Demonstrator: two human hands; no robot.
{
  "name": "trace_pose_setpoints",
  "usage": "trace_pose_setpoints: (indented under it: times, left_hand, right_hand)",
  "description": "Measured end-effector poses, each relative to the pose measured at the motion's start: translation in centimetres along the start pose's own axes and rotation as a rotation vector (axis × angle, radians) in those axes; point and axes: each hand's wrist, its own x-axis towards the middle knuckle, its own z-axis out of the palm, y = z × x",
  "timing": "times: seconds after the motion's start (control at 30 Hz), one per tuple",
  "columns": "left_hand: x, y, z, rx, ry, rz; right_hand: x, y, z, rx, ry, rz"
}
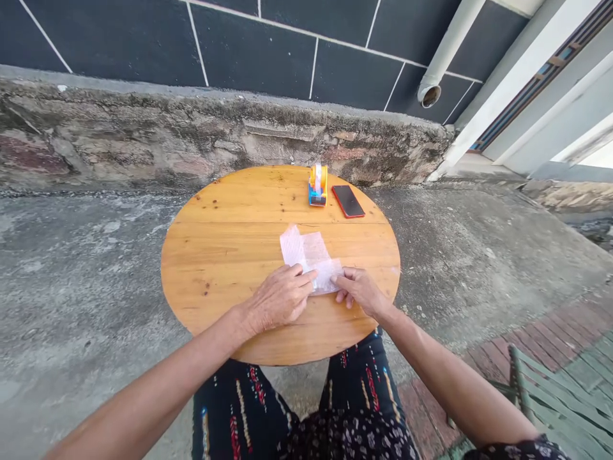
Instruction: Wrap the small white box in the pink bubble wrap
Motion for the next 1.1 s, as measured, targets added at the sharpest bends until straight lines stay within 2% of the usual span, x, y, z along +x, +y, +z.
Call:
trace_pose_setpoints:
  times: [0.13, 0.27, 0.5, 0.7, 0.87, 1.1]
  left_hand:
    - [1.3, -0.6, -1.2, -0.001, -0.113, 0.098]
    - [2.3, -0.9, -1.5, -0.014, -0.168, 0.142]
    - [3.4, -1.1, -1.7, -0.033, -0.273, 0.146]
    - [4.4, -1.2, -2.0, -0.039, -0.367, 0.136]
    - [4.2, -1.2, -1.6, -0.024, -0.354, 0.130]
    - [3.4, -1.3, -1.3, -0.039, -0.275, 0.139]
  right_hand:
    - [-0.4, -0.3, -0.1, 0.054, -0.071, 0.057]
    - [-0.4, -0.4, -0.3, 0.064, -0.103, 0.064]
    - [0.2, 0.3, 0.0, -0.060, -0.009, -0.063]
    - [0.7, 0.5, 1.1, 0.035, 0.059, -0.168]
    - [0.9, 0.0, 2.1, 0.089, 0.106, -0.306]
    - [0.4, -0.7, 2.9, 0.123, 0.066, -0.302]
